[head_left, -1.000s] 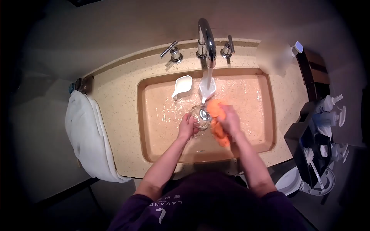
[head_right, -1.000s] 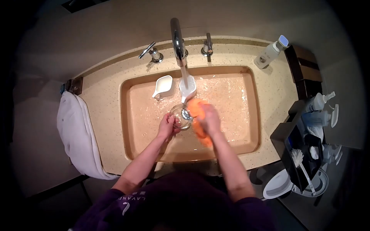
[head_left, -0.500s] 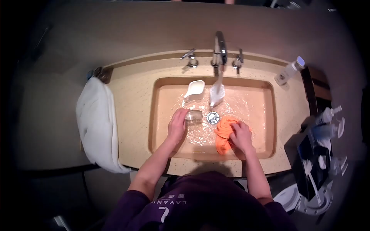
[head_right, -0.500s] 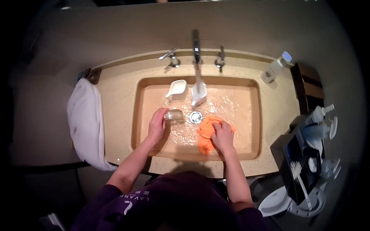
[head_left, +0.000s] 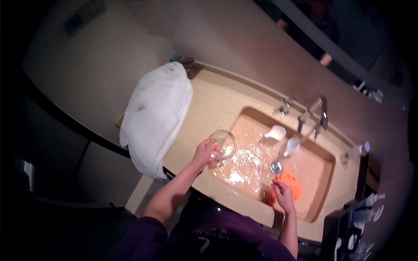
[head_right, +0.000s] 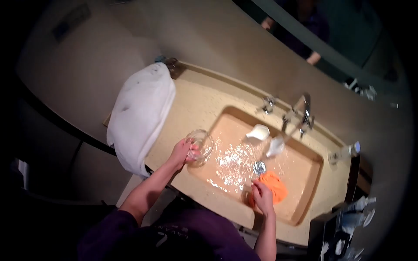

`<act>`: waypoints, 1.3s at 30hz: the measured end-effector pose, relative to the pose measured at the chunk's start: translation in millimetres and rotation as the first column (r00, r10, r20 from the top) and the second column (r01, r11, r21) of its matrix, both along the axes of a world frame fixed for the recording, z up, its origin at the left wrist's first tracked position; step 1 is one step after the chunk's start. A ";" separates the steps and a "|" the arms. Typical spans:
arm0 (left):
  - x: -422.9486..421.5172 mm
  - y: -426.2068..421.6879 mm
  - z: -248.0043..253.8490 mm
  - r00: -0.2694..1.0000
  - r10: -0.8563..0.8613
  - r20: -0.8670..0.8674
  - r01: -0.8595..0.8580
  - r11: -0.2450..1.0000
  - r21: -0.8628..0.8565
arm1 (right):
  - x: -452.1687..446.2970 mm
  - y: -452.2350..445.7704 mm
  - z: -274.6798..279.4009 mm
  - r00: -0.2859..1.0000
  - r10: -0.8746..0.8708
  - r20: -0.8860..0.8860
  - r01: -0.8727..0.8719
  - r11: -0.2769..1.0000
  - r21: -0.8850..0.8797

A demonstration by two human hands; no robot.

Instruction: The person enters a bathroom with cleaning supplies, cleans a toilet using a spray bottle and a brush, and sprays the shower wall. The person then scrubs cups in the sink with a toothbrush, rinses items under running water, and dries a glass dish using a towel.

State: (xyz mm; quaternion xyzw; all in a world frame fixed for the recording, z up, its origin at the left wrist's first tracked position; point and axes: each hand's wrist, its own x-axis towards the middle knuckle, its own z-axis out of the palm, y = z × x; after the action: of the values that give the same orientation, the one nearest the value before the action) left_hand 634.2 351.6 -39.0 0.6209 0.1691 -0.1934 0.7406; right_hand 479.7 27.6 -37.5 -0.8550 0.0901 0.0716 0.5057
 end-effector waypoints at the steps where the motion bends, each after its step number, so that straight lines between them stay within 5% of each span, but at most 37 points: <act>1: 7.0 22.0 9.4 0.999 0.022 0.048 -0.023 1.000 0.016 | 10.9 16.2 3.2 0.999 -0.030 -0.012 0.031 0.992 0.126; 6: 66.3 163.8 14.6 0.929 0.174 0.326 -0.231 0.962 0.145 | 110.7 122.2 49.6 0.997 0.064 -0.048 -0.045 0.946 0.322; 12: 86.0 251.4 -7.3 0.958 0.215 0.190 -0.233 0.970 0.074 | 293.0 268.8 17.2 0.986 -0.056 -0.155 0.144 0.751 0.644; 14: 76.6 248.9 -6.6 0.968 0.184 0.169 -0.181 0.983 -0.032 | 339.2 317.4 -29.5 0.981 -0.142 -0.132 0.186 0.874 0.448; 16: 69.2 250.0 -2.8 0.993 0.086 0.084 -0.082 0.996 -0.046 | 348.3 364.1 -1.5 0.967 -0.010 -0.256 0.175 0.757 0.630; 17: 65.9 255.6 1.3 0.996 0.057 0.074 -0.052 0.996 -0.079 | 351.1 374.4 8.5 0.866 0.125 -0.484 0.296 0.652 0.698; 18: 61.8 259.6 6.4 0.998 0.031 0.063 -0.023 0.993 -0.115 | 369.7 357.4 -33.3 0.703 0.677 -0.218 0.201 0.106 0.974; 20: 53.7 267.9 19.7 0.998 0.006 0.056 0.006 0.976 -0.216 | 331.6 379.0 33.6 0.917 0.065 -0.394 0.347 0.361 0.866; 22: 42.8 285.5 39.5 0.999 0.007 0.050 0.009 0.945 -0.328 | 295.8 329.6 74.0 0.973 -0.075 -0.219 0.231 0.305 0.924; 23: 40.2 295.4 49.5 0.993 -0.050 0.111 0.083 0.945 -0.316 | 278.1 301.3 85.7 0.997 0.029 0.068 -0.074 0.295 0.953; 26: 46.4 305.4 85.8 0.988 -0.045 0.147 0.100 0.916 -0.388 | 251.8 327.6 107.7 0.975 0.001 0.221 -0.218 -0.179 0.959; 30: 68.5 289.0 83.6 0.990 -0.007 0.138 0.050 0.949 -0.311 | 221.7 374.0 71.2 1.000 0.008 -0.001 -0.001 0.242 0.970; 35: 68.6 283.8 83.6 0.986 0.064 0.152 0.005 0.910 -0.414 | 239.3 319.0 108.3 0.997 -0.051 0.061 -0.041 0.324 0.945; 39: 64.1 280.5 116.0 0.976 0.103 0.192 -0.050 0.964 -0.263 | 207.4 341.0 79.5 0.995 0.059 -0.076 0.046 0.398 0.916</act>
State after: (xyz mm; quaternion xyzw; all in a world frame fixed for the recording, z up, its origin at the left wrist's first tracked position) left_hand 698.4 632.2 77.1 0.5294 0.0898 -0.1199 0.8351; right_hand 687.0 368.6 42.0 -0.4333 0.0570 0.1519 0.8866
